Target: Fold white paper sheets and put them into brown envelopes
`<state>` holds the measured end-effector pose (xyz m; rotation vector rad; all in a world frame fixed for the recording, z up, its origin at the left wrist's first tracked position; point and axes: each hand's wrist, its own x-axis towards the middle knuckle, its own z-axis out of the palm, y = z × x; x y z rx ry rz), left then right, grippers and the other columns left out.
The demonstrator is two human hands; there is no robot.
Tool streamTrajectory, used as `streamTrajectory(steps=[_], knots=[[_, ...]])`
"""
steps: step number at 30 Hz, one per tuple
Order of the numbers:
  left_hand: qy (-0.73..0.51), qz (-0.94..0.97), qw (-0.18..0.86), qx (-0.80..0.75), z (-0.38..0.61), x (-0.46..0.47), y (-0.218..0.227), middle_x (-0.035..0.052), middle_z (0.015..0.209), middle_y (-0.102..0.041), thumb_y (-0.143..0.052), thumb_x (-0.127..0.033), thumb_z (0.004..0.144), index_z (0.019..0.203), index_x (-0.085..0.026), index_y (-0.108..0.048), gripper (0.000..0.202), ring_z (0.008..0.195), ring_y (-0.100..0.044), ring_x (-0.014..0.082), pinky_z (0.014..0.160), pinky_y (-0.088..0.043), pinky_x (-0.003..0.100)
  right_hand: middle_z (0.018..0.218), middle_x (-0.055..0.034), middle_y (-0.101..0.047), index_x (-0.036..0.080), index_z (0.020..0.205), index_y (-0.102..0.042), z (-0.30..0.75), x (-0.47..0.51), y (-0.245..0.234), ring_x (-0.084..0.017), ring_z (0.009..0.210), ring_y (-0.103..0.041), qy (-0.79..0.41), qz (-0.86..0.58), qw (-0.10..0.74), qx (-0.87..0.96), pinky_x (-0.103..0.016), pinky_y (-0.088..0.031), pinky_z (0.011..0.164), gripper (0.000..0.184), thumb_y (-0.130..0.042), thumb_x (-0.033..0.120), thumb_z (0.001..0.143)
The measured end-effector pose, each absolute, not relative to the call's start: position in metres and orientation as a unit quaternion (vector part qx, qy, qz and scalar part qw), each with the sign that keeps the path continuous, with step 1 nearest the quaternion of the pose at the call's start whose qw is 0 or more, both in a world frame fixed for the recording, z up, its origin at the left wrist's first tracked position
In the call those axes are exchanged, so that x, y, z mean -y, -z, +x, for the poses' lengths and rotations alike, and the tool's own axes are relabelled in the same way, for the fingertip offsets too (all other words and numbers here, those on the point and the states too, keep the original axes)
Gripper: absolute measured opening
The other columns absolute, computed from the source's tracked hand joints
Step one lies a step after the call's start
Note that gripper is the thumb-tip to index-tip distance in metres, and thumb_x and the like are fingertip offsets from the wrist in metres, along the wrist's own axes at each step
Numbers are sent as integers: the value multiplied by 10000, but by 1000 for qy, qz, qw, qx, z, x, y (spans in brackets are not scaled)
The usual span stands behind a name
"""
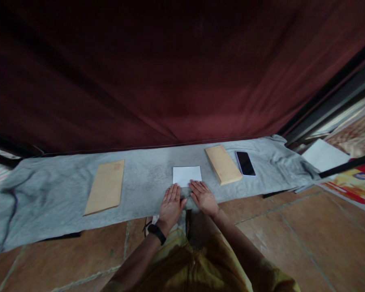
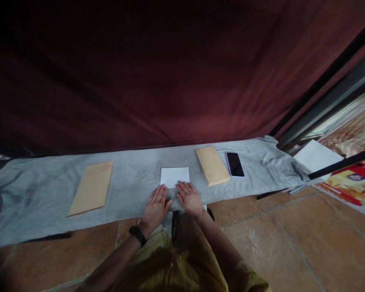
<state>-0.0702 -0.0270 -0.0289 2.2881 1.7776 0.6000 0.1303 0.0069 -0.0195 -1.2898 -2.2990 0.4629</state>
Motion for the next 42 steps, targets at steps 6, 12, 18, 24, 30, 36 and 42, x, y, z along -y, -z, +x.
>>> streamTrajectory(steps=[6, 12, 18, 24, 30, 36, 42], knots=[[-209, 768, 88, -599, -67, 23, 23, 229, 1512, -481, -422, -361, 983, 1414, -62, -524, 534, 1448, -410, 326, 1228, -260, 521, 1544, -77, -472, 222, 1483, -493, 146, -4, 23, -241, 1443, -421, -143, -494, 215, 830, -491, -275, 1227, 463, -456, 285, 1025], [-215, 767, 71, -600, -46, -13, 14, 191, 1545, -456, -359, -289, 996, 1456, -80, -478, 519, 1481, -357, 295, 1230, -263, 493, 1533, -84, -487, 215, 1488, -487, 146, -3, 27, -247, 1432, -437, -116, -493, 223, 833, -489, -287, 1218, 465, -451, 284, 1029], [-132, 756, 34, -640, -34, -52, 23, 219, 1586, -374, -421, -425, 981, 1503, -24, -387, 659, 1508, -290, 319, 1227, -269, 494, 1514, -91, -512, 192, 1479, -493, 145, -1, 31, -239, 1408, -469, -67, -489, 221, 841, -477, -314, 1208, 452, -441, 272, 1037], [-130, 749, -23, -649, -49, -50, 38, 222, 1572, -395, -376, -519, 992, 1515, -25, -368, 719, 1505, -299, 317, 1222, -275, 513, 1524, -89, -500, 181, 1495, -468, 146, -2, 37, -239, 1405, -472, -36, -479, 217, 850, -480, -329, 1206, 465, -423, 278, 1042], [-150, 753, -28, -640, -59, -40, 38, 220, 1581, -379, -354, -456, 1012, 1503, -11, -381, 664, 1508, -292, 305, 1219, -294, 480, 1508, -92, -520, 183, 1469, -499, 147, -2, 35, -243, 1388, -491, -55, -482, 221, 846, -497, -324, 1210, 445, -403, 294, 1049], [-162, 754, -33, -635, -58, -40, 38, 229, 1575, -383, -357, -452, 1011, 1514, -8, -354, 670, 1514, -275, 313, 1217, -288, 510, 1455, -106, -575, 175, 1427, -549, 126, -29, 24, -223, 1364, -517, -95, -500, 245, 826, -467, -343, 1209, 429, -392, 272, 1040], [-142, 758, -31, -635, -59, -41, 40, 222, 1587, -365, -374, -306, 982, 1512, 4, -356, 614, 1514, -275, 312, 1223, -274, 507, 1479, -97, -553, 162, 1417, -563, 93, -65, 27, -196, 1400, -473, -103, -490, 214, 839, -415, -348, 1210, 434, -386, 255, 1031]])
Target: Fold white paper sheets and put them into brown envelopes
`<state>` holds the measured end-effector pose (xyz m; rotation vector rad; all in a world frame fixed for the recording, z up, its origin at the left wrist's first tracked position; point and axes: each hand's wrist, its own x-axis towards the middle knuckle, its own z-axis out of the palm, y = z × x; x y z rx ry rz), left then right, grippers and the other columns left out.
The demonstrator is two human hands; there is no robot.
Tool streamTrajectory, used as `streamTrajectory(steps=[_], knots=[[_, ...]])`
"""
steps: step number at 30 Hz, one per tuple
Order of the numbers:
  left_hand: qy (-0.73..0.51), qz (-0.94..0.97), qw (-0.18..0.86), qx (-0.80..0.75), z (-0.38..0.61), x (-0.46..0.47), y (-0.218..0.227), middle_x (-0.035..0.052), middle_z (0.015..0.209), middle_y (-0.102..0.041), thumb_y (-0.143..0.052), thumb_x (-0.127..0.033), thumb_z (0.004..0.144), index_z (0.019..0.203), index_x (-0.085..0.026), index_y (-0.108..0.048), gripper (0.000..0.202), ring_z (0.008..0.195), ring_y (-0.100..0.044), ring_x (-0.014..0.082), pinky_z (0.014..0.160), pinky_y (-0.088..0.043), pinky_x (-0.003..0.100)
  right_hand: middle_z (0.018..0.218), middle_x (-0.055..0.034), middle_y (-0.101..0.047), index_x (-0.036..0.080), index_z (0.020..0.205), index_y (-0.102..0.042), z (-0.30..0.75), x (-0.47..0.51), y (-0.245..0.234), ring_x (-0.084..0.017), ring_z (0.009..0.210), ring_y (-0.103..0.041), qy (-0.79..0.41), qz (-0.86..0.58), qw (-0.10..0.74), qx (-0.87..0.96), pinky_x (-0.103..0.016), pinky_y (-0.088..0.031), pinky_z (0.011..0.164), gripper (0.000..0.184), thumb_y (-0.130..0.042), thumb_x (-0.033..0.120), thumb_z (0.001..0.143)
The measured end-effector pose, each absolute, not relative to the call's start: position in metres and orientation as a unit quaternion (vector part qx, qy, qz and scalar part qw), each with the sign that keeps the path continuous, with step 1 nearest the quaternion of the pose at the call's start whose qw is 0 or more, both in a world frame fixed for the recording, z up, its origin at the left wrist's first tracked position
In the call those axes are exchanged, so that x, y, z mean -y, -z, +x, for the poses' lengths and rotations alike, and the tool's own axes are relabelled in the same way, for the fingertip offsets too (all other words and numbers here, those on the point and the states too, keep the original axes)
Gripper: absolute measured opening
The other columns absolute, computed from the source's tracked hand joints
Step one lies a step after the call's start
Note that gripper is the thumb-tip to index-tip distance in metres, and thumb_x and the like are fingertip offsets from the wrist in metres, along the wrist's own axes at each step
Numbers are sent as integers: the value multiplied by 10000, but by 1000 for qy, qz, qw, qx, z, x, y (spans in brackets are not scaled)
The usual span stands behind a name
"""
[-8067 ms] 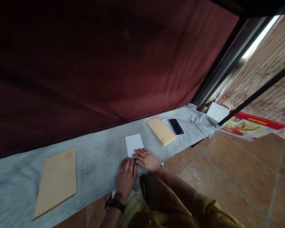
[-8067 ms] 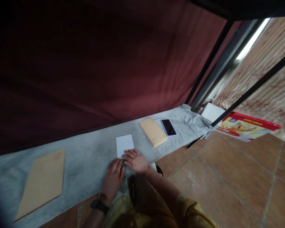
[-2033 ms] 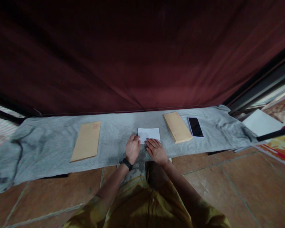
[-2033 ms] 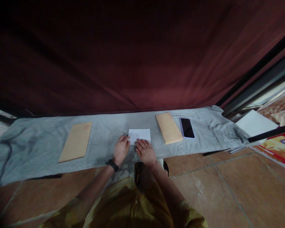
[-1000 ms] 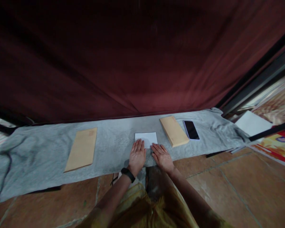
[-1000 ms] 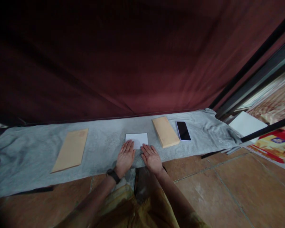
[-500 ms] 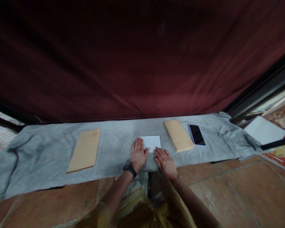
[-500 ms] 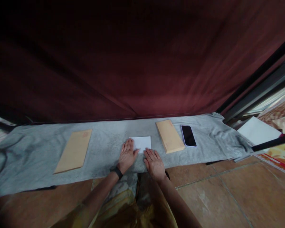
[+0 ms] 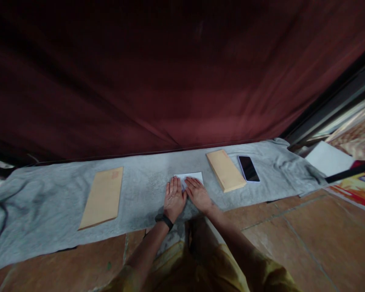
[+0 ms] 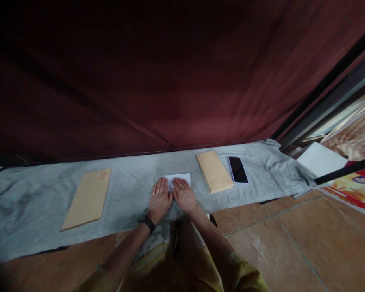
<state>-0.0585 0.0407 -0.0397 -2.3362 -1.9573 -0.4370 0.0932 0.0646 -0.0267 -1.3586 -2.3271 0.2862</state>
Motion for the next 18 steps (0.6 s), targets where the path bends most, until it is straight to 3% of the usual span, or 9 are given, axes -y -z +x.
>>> streamTrajectory(steps=[11, 18], knots=[[151, -747, 27, 646, -55, -40, 36, 222, 1581, -374, -353, -400, 1007, 1529, -2, -333, 657, 1519, -266, 306, 1227, -265, 507, 1548, -127, -461, 117, 1476, -486, 129, -79, 32, -246, 1447, -411, -71, -515, 185, 834, -460, -310, 1217, 487, -386, 329, 1049], [147, -747, 21, 648, -56, -38, 35, 188, 1595, -364, -325, -324, 1016, 1530, -28, -348, 595, 1520, -267, 283, 1231, -262, 487, 1548, -128, -461, 141, 1501, -453, 148, -78, 40, -249, 1445, -413, -63, -522, 199, 827, -481, -322, 1207, 493, -381, 329, 1050]])
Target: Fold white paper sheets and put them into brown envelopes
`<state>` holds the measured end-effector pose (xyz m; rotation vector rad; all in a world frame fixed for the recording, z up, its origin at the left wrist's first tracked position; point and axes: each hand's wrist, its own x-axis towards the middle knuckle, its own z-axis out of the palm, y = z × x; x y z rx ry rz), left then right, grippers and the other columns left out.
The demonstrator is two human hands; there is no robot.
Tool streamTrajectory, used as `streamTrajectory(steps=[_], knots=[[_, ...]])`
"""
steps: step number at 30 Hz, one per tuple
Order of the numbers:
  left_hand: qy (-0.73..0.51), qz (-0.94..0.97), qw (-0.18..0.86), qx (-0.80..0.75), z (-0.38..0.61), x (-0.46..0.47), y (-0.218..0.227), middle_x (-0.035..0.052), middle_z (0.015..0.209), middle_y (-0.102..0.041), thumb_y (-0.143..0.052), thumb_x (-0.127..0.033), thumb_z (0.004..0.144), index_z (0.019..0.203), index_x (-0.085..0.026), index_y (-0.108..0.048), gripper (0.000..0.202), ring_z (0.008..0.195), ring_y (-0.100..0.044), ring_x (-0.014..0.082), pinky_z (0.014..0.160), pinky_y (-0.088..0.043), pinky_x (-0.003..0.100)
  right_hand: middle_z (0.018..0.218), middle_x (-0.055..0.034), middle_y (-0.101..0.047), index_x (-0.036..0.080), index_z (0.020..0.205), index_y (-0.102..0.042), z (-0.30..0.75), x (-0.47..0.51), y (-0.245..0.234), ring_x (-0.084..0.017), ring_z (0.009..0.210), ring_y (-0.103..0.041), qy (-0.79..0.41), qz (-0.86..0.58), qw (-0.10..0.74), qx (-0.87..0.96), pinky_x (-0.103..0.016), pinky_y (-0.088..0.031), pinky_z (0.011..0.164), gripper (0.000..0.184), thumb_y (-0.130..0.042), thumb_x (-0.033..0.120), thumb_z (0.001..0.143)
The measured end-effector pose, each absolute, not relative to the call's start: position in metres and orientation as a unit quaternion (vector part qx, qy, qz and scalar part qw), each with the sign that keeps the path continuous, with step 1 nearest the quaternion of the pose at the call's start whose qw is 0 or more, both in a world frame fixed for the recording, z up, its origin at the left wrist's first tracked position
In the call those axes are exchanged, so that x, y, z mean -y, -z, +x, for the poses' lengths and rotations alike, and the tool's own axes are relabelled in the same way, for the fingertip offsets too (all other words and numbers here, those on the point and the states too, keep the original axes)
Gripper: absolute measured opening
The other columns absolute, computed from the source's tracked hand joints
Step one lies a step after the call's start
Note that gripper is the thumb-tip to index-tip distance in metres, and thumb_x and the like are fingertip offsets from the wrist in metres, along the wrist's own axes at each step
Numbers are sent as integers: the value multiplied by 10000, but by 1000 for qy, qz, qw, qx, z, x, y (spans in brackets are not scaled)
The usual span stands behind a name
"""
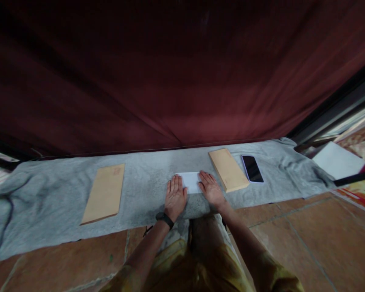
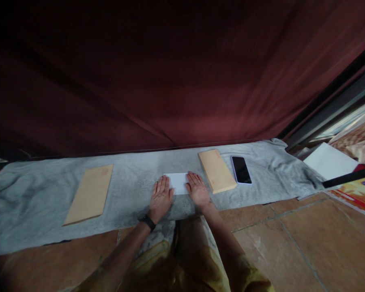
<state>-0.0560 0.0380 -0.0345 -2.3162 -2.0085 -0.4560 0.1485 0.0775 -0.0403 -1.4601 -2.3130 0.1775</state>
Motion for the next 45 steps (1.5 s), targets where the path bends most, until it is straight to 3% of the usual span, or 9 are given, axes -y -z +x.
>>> streamTrajectory(steps=[11, 17, 21, 25, 29, 40, 45], knots=[[159, -749, 8, 643, -83, -35, 37, 143, 1574, -426, -286, -279, 1018, 1529, -99, -376, 549, 1499, -322, 269, 1202, -327, 481, 1542, -125, -469, 154, 1506, -452, 148, -77, 41, -248, 1442, -418, -68, -525, 204, 824, -485, -318, 1207, 495, -394, 334, 1048], [150, -746, 6, 649, -88, -37, 32, 178, 1550, -454, -279, -199, 1003, 1497, -52, -401, 530, 1466, -385, 270, 1199, -335, 451, 1549, -122, -461, 138, 1495, -464, 149, -78, 42, -246, 1447, -411, -68, -528, 197, 823, -464, -310, 1212, 495, -398, 338, 1047], [153, -755, 28, 637, -77, -28, 19, 184, 1586, -394, -304, -151, 984, 1503, -62, -391, 533, 1505, -306, 284, 1214, -307, 487, 1548, -118, -464, 132, 1492, -467, 148, -77, 41, -241, 1451, -404, -71, -530, 195, 822, -458, -302, 1215, 494, -394, 337, 1048], [148, -830, -5, 537, -52, -10, 14, 138, 1581, -421, -334, -235, 1015, 1501, -106, -406, 508, 1502, -319, 241, 1218, -327, 456, 1544, -125, -466, 123, 1485, -475, 147, -77, 39, -248, 1446, -410, -72, -529, 200, 822, -465, -310, 1210, 495, -390, 337, 1047], [142, -835, -25, 531, -41, 5, 20, 136, 1562, -449, -363, -360, 1029, 1491, -118, -427, 525, 1483, -360, 243, 1214, -337, 467, 1550, -123, -456, 139, 1499, -459, 147, -77, 40, -247, 1446, -412, -75, -528, 205, 820, -480, -319, 1205, 498, -387, 326, 1044], [139, -810, 8, 570, -70, 18, 26, 165, 1557, -443, -370, -417, 1027, 1500, -92, -409, 575, 1483, -360, 252, 1222, -325, 474, 1556, -111, -450, 156, 1505, -454, 148, -75, 34, -249, 1446, -413, -74, -530, 210, 818, -484, -316, 1210, 493, -386, 321, 1045], [137, -812, 9, 567, -68, 18, 26, 171, 1561, -436, -389, -413, 1020, 1493, -76, -417, 582, 1493, -339, 255, 1232, -305, 469, 1571, -90, -431, 165, 1508, -451, 142, -54, 28, -246, 1483, -350, -78, -482, 219, 845, -488, -305, 1222, 493, -391, 320, 1044]])
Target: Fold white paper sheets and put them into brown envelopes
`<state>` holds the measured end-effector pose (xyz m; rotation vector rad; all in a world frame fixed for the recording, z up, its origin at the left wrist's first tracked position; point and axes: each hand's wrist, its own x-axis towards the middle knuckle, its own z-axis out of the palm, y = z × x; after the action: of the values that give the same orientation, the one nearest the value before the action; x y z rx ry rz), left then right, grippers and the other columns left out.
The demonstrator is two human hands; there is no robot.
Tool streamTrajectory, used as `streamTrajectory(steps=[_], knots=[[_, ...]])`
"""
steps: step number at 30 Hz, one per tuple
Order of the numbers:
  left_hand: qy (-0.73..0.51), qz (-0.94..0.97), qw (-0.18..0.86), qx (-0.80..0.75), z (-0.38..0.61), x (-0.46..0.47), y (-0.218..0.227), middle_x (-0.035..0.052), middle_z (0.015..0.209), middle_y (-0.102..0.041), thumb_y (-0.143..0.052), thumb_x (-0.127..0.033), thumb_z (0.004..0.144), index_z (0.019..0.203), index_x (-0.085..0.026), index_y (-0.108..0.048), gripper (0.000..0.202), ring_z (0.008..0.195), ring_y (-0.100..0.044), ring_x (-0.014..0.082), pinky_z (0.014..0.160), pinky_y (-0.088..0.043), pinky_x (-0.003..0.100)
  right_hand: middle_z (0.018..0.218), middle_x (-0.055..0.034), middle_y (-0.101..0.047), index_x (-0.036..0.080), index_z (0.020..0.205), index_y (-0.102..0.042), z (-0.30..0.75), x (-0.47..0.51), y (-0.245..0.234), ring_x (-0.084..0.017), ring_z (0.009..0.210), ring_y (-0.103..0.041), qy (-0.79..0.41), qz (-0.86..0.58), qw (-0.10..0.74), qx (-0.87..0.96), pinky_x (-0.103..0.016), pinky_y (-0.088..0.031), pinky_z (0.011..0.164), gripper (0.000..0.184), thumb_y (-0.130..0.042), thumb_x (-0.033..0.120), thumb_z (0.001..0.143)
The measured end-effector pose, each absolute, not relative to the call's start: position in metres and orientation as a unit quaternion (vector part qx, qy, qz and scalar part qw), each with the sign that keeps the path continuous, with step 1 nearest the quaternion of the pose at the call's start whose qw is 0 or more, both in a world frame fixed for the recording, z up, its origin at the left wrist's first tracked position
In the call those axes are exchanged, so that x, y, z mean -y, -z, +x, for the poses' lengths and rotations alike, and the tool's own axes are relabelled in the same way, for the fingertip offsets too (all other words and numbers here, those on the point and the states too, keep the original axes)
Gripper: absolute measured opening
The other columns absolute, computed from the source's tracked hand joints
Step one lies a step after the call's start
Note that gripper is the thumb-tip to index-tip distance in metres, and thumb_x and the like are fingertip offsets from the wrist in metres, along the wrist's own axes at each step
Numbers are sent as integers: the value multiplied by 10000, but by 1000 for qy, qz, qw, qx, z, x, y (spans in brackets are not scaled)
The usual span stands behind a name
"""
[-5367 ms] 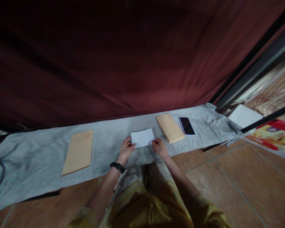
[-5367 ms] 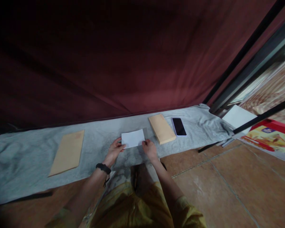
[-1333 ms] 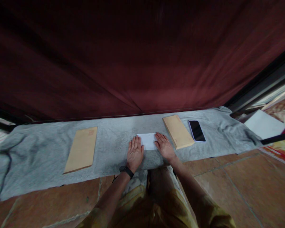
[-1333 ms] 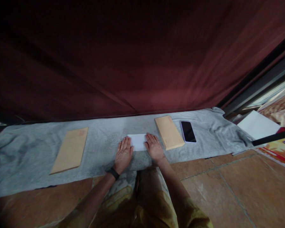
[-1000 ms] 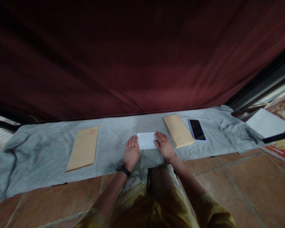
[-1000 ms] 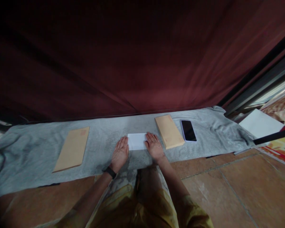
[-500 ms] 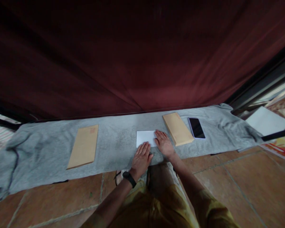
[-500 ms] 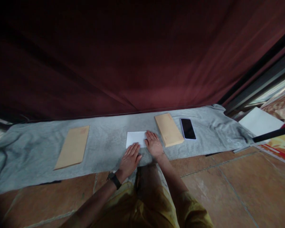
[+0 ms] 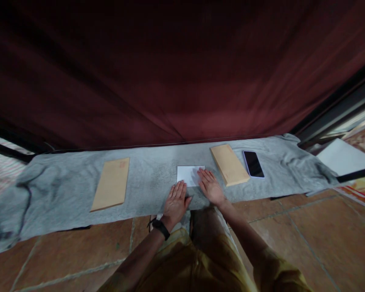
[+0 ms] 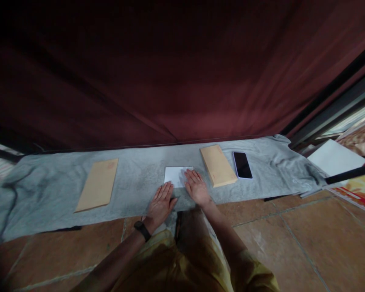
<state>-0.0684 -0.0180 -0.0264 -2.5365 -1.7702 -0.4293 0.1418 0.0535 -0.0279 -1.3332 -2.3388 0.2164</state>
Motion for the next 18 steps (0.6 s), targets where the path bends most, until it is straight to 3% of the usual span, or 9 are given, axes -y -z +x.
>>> streamTrajectory(steps=[5, 12, 18], knots=[[127, -814, 3, 566, -69, 18, 26, 159, 1570, -426, -380, -400, 1018, 1507, -103, -407, 573, 1490, -346, 254, 1232, -298, 487, 1542, -72, -477, 211, 1490, -481, 126, -20, 29, -229, 1449, -412, -98, -409, 199, 885, -466, -321, 1221, 475, -456, 325, 1029], [119, -809, 7, 575, -69, 18, 22, 117, 1573, -434, -406, -421, 1013, 1471, -163, -475, 530, 1487, -351, 262, 1226, -305, 479, 1526, -73, -497, 211, 1472, -505, 133, -16, 25, -222, 1418, -456, -107, -411, 188, 886, -463, -334, 1215, 450, -438, 320, 1041], [130, -803, 13, 582, -73, 22, 19, 148, 1540, -472, -377, -435, 1021, 1473, -110, -458, 563, 1476, -373, 252, 1226, -301, 471, 1522, -75, -503, 198, 1476, -497, 154, -16, 28, -224, 1415, -462, -103, -426, 185, 880, -476, -334, 1213, 447, -411, 301, 1049]])
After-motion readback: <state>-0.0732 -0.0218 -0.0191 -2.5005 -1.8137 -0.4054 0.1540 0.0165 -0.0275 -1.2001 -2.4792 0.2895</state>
